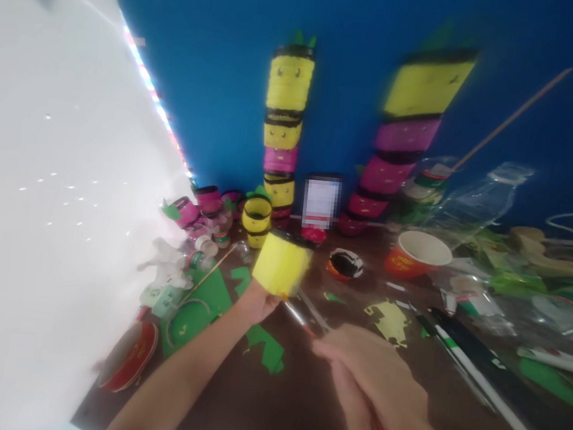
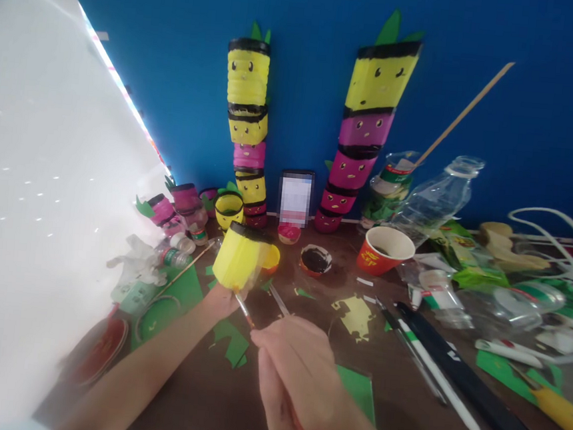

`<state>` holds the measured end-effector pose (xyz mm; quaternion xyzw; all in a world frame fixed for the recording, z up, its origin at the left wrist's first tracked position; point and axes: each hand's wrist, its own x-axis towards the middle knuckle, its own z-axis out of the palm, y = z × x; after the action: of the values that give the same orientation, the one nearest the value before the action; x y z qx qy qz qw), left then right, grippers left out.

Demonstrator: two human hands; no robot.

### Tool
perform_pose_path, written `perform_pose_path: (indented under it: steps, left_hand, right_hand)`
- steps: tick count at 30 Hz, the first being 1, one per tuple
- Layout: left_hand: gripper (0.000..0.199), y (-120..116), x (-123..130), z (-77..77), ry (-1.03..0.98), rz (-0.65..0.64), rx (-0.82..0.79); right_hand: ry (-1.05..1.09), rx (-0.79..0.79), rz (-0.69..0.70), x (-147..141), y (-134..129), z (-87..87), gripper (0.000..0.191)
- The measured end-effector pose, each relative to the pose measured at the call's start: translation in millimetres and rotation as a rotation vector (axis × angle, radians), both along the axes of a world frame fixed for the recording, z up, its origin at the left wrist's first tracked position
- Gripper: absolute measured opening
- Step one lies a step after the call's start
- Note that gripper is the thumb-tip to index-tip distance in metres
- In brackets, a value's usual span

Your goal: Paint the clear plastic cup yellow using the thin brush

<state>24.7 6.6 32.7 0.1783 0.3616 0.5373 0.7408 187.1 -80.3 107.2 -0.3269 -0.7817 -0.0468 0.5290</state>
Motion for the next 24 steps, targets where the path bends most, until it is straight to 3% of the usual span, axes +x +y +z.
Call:
perform_pose_path:
  steps: [5,10,16,24]
  left_hand:
    - [0.056,0,1,3.5,-0.058,0.014,0.011]
    - [0.056,0,1,6.3,-0.049,0.028,-0.025]
    - [0.049,-1,-3,5.0,-0.042,0.017,-0.107]
    - [0.044,-1,-1,2.9,-0.057,0.0,-0.104]
  right_hand:
    - [0.022,0.003,-0.075,-3,3,2.7,0.022]
    - [-0.004,-0.049,0.107,-5,2,6.5,0.018]
    - [0.116,0.032,-0.116,-1,9,3.7,0.024]
    - [0.149,0.026,-0.132,-4,15,0.9,0.03]
